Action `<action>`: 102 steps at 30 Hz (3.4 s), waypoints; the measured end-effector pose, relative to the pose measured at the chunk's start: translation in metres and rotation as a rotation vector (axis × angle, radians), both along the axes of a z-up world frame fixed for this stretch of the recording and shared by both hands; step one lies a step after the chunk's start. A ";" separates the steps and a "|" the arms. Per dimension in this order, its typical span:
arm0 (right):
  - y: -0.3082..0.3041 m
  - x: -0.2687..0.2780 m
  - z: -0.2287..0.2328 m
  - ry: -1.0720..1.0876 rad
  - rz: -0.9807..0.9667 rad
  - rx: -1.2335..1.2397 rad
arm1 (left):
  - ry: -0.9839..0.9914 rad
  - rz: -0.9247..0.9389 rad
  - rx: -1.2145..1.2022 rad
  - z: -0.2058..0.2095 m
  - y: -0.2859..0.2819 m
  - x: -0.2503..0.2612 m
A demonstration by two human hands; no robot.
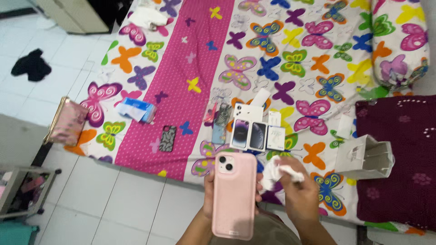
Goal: The person wipes the back of a pink phone case with a white tissue, then wipes a black patterned case, and finally wipes a white phone. The person then places the white phone into a clear case with a pink interior and sets it down.
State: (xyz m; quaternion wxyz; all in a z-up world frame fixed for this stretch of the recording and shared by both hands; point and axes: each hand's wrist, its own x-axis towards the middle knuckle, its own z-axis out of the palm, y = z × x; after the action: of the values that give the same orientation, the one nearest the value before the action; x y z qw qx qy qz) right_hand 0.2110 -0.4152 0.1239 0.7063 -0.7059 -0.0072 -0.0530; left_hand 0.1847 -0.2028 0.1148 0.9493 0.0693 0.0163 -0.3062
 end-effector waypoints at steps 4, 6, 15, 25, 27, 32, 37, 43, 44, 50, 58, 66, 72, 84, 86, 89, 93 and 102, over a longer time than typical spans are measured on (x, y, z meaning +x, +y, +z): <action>-0.010 0.040 0.013 0.060 -0.015 0.269 | -0.076 -0.051 0.152 -0.003 -0.018 0.021; -0.018 0.051 0.020 -0.027 0.087 0.039 | -0.090 -0.064 0.174 -0.012 -0.029 0.027; -0.077 0.098 0.045 -0.324 0.714 -0.390 | -0.053 0.044 0.275 -0.041 -0.064 0.055; -0.097 0.171 0.030 0.001 0.766 -0.094 | -0.032 -0.105 0.064 -0.035 -0.076 0.079; -0.102 0.177 0.029 0.194 0.813 -0.028 | -0.055 -0.111 0.140 -0.036 -0.078 0.081; -0.110 0.188 0.019 0.244 0.817 -0.019 | -0.009 -0.167 -0.009 -0.036 -0.087 0.098; -0.121 0.192 0.011 0.218 0.767 -0.039 | -0.019 -0.146 -0.031 -0.028 -0.099 0.108; -0.120 0.185 0.002 0.267 0.713 0.008 | 0.006 -0.135 0.022 -0.018 -0.098 0.103; -0.120 0.186 0.002 0.258 0.708 -0.025 | 0.004 -0.127 0.000 -0.018 -0.099 0.101; -0.118 0.184 0.001 0.261 0.702 -0.074 | 0.015 -0.112 -0.025 -0.017 -0.097 0.097; -0.120 0.187 0.000 0.202 0.713 -0.145 | 0.047 -0.137 -0.059 -0.020 -0.096 0.097; -0.124 0.183 -0.001 0.096 0.752 -0.156 | -0.013 -0.123 -0.005 -0.025 -0.097 0.095; -0.120 0.181 -0.003 0.062 0.785 -0.045 | -0.013 -0.133 -0.023 -0.025 -0.094 0.094; -0.120 0.179 -0.014 0.123 0.766 -0.036 | 0.031 -0.123 -0.067 -0.024 -0.096 0.090; -0.121 0.179 -0.015 0.185 0.803 0.013 | 0.010 -0.113 -0.059 -0.025 -0.096 0.088; -0.124 0.180 -0.014 0.184 0.821 0.000 | -0.007 -0.107 -0.059 -0.025 -0.097 0.089; -0.123 0.185 -0.006 -0.072 0.844 -0.175 | 0.042 -0.087 -0.079 -0.022 -0.096 0.091; -0.098 0.166 0.026 0.248 0.922 -0.044 | 0.043 0.043 0.271 -0.029 -0.095 0.092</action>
State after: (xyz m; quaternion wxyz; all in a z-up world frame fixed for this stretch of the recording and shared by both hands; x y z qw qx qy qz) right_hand 0.3767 -0.5128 0.1502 0.6366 -0.6449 -0.2364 0.3507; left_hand 0.2770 -0.2975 0.0861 0.9371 0.1901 0.0793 -0.2820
